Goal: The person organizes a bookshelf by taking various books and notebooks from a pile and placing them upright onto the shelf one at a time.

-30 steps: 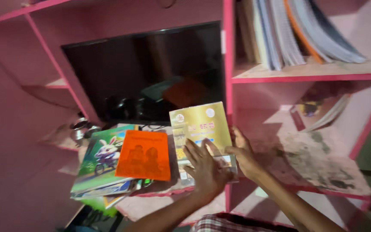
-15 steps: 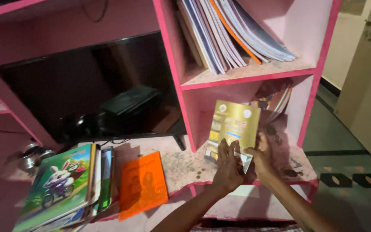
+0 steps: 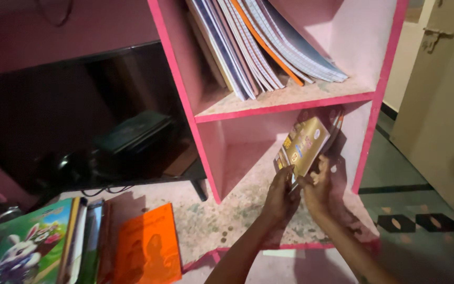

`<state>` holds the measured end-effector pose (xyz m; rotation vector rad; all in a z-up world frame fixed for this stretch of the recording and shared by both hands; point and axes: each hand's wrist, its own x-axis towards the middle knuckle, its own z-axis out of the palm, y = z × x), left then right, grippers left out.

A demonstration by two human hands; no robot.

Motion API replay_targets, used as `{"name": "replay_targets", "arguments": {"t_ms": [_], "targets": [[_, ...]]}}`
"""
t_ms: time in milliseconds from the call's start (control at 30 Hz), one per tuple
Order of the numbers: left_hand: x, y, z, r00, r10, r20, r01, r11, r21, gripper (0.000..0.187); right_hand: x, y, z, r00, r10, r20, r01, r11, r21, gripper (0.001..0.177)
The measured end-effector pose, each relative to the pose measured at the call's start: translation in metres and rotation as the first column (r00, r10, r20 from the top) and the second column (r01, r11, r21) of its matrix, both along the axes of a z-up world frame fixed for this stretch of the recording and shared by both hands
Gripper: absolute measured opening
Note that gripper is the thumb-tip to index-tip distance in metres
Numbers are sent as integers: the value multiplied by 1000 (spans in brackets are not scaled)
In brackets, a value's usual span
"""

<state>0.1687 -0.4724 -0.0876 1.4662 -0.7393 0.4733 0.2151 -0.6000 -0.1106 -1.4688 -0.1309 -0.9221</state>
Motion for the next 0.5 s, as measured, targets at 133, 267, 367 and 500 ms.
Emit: {"name": "replay_targets", "arguments": {"t_ms": [133, 267, 367, 500], "targets": [[46, -21, -12, 1000, -29, 6, 30, 976, -216, 43, 39, -16, -14, 996, 65, 65, -63, 998, -26, 86], [109, -47, -22, 629, -747, -217, 171, 405, -898, 47, 65, -28, -18, 992, 67, 109, -56, 994, -93, 84], [125, -54, -31, 968, -168, -186, 83, 914, -397, 54, 71, -32, -15, 999, 49, 13, -47, 992, -119, 81], [140, -63, -44, 996, 3, 93, 16, 979, -204, 57, 70, -27, -2, 998, 13, 69, -7, 996, -92, 86]]}}
